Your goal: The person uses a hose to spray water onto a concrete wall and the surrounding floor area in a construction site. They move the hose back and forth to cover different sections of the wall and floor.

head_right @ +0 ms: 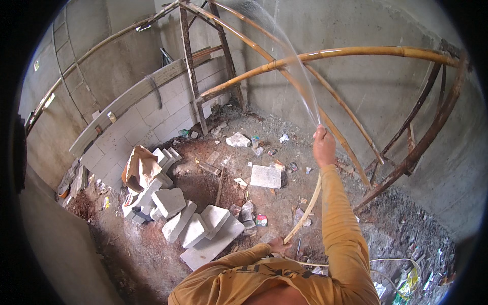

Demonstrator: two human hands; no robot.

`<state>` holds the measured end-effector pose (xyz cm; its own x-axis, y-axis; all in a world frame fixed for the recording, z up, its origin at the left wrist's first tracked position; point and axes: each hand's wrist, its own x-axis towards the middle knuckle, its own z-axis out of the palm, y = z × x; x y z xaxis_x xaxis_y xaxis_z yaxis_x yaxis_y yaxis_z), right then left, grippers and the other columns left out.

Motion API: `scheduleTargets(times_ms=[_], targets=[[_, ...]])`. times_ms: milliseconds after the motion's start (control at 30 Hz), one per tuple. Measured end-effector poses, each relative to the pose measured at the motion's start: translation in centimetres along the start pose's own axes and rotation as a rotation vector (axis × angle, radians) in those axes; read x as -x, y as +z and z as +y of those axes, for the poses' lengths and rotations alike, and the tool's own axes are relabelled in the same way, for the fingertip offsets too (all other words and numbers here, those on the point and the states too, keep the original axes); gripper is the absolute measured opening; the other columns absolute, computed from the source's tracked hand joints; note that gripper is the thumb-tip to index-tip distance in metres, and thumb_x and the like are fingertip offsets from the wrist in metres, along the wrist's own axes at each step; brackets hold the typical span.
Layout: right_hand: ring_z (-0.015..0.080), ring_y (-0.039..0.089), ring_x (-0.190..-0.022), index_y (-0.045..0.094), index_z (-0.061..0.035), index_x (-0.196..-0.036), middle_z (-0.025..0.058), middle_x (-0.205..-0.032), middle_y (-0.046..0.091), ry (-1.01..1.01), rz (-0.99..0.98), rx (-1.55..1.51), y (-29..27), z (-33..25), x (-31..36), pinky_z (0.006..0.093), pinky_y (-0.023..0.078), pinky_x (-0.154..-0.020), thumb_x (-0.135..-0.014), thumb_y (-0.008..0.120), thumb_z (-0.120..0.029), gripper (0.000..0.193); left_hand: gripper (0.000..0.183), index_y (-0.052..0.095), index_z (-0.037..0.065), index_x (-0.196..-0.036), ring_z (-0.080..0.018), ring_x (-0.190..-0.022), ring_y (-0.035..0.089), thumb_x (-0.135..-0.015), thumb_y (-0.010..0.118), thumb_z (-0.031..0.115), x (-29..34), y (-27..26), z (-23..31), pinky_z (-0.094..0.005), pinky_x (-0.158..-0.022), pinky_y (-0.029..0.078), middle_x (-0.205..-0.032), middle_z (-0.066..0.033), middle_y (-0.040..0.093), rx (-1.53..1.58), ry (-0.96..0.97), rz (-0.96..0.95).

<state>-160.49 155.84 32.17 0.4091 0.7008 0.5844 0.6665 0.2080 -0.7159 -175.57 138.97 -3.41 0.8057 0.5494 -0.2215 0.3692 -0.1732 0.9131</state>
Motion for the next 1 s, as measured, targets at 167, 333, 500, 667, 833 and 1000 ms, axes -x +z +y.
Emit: scheduleTargets(times_ms=[167, 333, 500, 667, 833, 1000], targets=[[0.0338, 0.052, -0.066, 0.050, 0.0033, -0.069, 0.0183, -0.068, 0.054, 0.116, 0.003, -0.006, -1.3, 0.6, 0.4, 0.0385, 0.039, -0.064, -0.087, 0.035, -0.030, 0.041, 0.035, 0.059, 0.005, -0.082, -0.0208, -0.057, 0.055, -0.082, 0.051, 0.039, 0.1, -0.1, 0.2, -0.0348, -0.058, 0.044, -0.060, -0.0080, 0.056, -0.073, -0.021, -0.034], [0.0331, 0.052, -0.066, 0.049, 0.0029, -0.069, 0.0187, -0.067, 0.052, 0.149, -0.009, -0.036, -1.9, 1.6, 0.6, 0.0378, 0.039, -0.064, -0.087, 0.034, -0.031, 0.041, 0.036, 0.060, 0.005, -0.085, -0.0211, -0.059, 0.057, -0.082, 0.050, 0.039, -0.7, 1.2, -2.2, -0.0347, -0.058, 0.045, -0.063, -0.0084, 0.058, -0.186, 0.015, -0.012], [0.0331, 0.051, -0.065, 0.048, 0.0028, -0.069, 0.0182, -0.066, 0.052, 0.125, 0.012, -0.052, -2.5, 1.8, 0.8, 0.0379, 0.038, -0.064, -0.087, 0.034, -0.032, 0.041, 0.038, 0.059, 0.005, -0.091, -0.0237, -0.066, 0.060, -0.081, 0.051, 0.041, -0.6, 1.3, -2.1, -0.0348, -0.062, 0.047, -0.070, -0.0113, 0.061, -0.111, -0.007, -0.039], [0.0199, 0.043, -0.054, 0.043, -0.0009, -0.063, 0.0094, -0.057, 0.045, 0.176, 0.094, -0.132, -3.1, 2.9, 0.8, 0.0323, 0.036, -0.054, -0.087, 0.035, -0.030, 0.039, 0.039, 0.058, 0.005, -0.093, -0.0252, -0.073, 0.061, -0.081, 0.052, 0.041, 0.4, 0.4, 0.0, -0.0358, -0.066, 0.047, -0.077, -0.0129, 0.062, -0.106, -0.007, -0.016], [0.0221, 0.043, -0.054, 0.043, -0.0002, -0.064, 0.0120, -0.060, 0.046, 0.065, 0.142, -0.063, -4.0, 3.3, 1.0, 0.0341, 0.036, -0.054, -0.086, 0.033, -0.027, 0.036, 0.039, 0.058, 0.006, -0.096, -0.0263, -0.075, 0.061, -0.080, 0.053, 0.041, 0.0, 0.6, -1.0, -0.0372, -0.069, 0.046, -0.080, -0.0133, 0.063, -0.080, -0.036, -0.050], [0.0220, 0.043, -0.054, 0.042, -0.0002, -0.064, 0.0113, -0.060, 0.046, 0.032, 0.186, -0.023, -5.1, 4.4, 1.2, 0.0334, 0.036, -0.053, -0.085, 0.032, -0.025, 0.034, 0.039, 0.057, 0.007, -0.096, -0.0264, -0.077, 0.060, -0.081, 0.052, 0.042, 0.2, 0.2, 0.5, -0.0372, -0.068, 0.046, -0.083, -0.0144, 0.062, -0.123, -0.145, -0.092]])
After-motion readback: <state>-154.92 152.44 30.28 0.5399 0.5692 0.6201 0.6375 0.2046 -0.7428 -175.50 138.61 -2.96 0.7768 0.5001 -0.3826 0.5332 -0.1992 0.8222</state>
